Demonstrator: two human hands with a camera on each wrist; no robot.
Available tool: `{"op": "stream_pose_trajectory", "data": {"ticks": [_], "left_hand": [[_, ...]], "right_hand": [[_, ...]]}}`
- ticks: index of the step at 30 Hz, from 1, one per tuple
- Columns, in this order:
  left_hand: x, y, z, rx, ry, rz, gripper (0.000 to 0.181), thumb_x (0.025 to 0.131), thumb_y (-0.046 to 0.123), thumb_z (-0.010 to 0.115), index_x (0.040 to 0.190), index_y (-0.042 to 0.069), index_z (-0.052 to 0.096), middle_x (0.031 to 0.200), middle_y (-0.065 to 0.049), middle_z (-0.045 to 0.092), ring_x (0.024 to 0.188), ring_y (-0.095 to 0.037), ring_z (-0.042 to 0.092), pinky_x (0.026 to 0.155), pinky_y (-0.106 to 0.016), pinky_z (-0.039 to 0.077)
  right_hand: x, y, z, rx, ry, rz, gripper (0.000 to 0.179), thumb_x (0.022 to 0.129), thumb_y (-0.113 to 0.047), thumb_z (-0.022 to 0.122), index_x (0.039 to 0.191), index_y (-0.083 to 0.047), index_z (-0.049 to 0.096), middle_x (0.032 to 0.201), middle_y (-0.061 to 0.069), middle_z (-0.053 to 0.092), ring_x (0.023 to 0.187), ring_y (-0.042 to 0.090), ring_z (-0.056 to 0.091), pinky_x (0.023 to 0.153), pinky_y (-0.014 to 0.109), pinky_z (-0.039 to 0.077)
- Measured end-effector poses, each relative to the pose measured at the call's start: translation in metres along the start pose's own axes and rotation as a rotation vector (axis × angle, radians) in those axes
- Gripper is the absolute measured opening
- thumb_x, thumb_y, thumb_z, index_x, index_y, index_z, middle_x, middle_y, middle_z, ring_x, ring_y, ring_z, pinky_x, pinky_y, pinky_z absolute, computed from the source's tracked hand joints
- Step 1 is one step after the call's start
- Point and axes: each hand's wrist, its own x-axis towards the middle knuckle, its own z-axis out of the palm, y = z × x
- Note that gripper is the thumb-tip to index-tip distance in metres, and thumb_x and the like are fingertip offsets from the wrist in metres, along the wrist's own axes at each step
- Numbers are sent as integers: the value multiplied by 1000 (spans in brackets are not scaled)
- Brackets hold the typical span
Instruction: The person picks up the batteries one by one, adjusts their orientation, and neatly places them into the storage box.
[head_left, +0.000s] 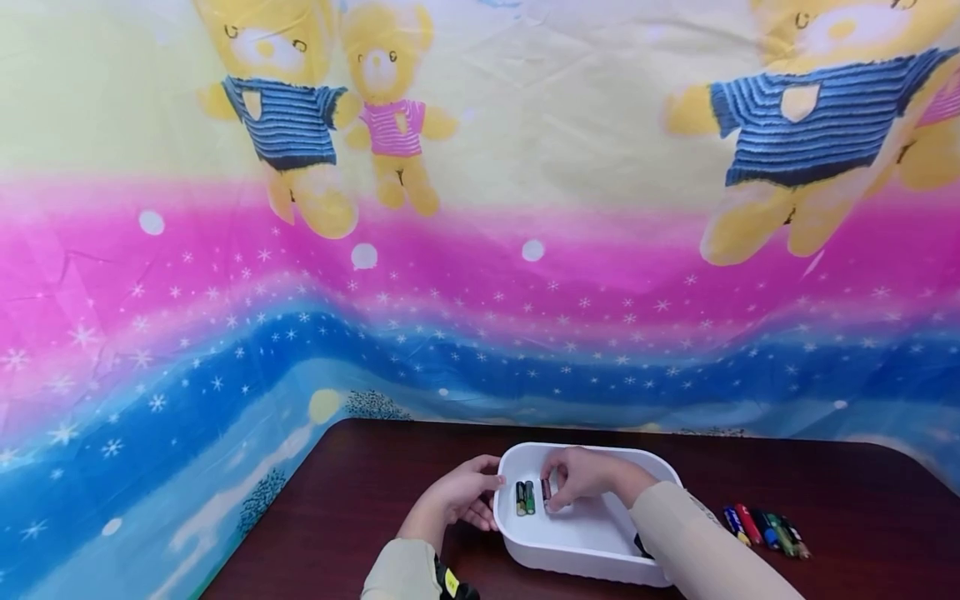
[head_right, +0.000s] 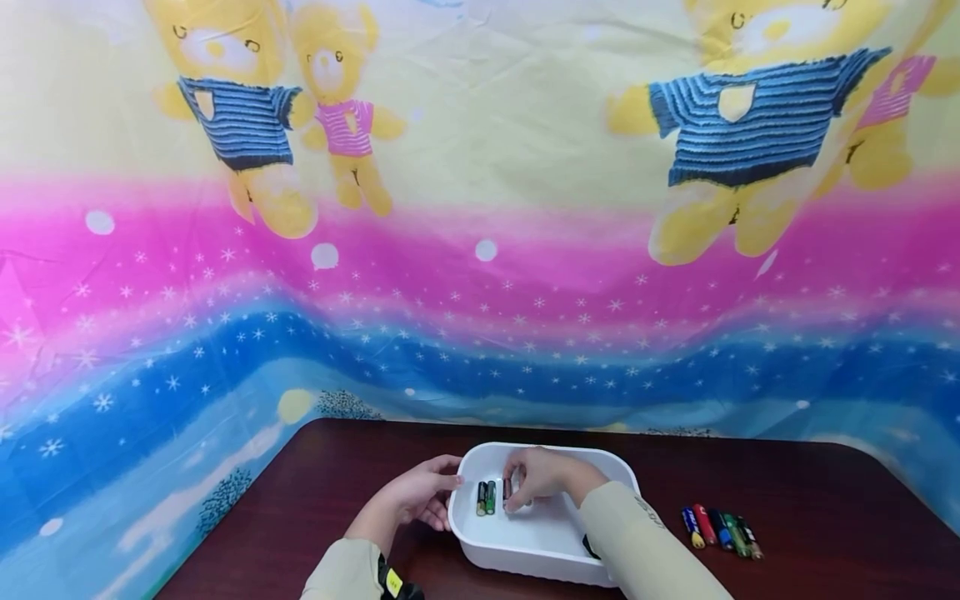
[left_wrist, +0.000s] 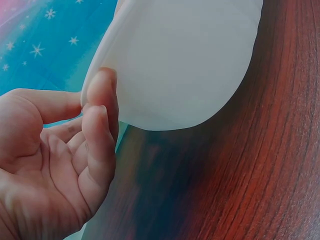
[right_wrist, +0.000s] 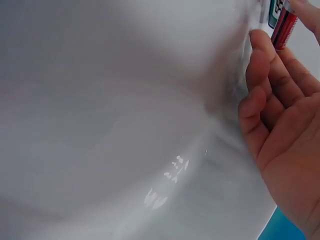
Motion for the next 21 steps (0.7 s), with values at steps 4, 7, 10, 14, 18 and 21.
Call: {"op": "stream_pose_trajectory", "data": {"ticks": [4,7,10,14,18,21], "left_hand": [[0,0,-1,-6,-3,1,43,93,15,52,134,8,41,77,-23,59,44,-17,57,42,-28,52],[0,0,-1,-9,-4,1,43,93,15,52,134,7,41,77,-23,59,44,-17,57,42,-28,52],[0,0,-1,-9,-4,0,43,93,15,52,134,7,41,77,-23,59,44,-17,58,43,-28,53],[0,1,-2,-10,-6,-4,43,93,16,53,134,8,41,80,-24,59,44,-17,58,43,-28,53],[0,2,-2,-11,-11,-4,43,93,16,53,134,8,41,80,-24,59,44,-18,58,43,-28,53],[0,1,-2,-13,-15,-2,43,93,16,53,134,8,41,79,-23,59,44,-18,58,43,-28,53]], "right_hand": [[1,-2,2,-1,-10,-9,37,69,-23,81,96,-10,61,67,1,54,57,10,49,50,22,41],[3,-2,3,3,-19,3,37,69,-23,81,96,-10,60,66,1,54,55,10,48,49,22,41],[5,-2,5,-15,-24,-6,38,68,-24,82,96,-10,60,66,0,54,54,9,48,48,21,41],[7,-1,5,-37,-28,-23,39,68,-26,81,96,-10,60,66,0,53,54,8,47,48,21,40],[8,-1,6,-23,-30,-24,39,68,-24,81,96,-9,59,65,0,53,52,8,47,46,20,40],[9,0,8,-17,-27,-23,39,68,-24,82,97,-9,60,65,0,53,51,8,47,45,21,40]]}}
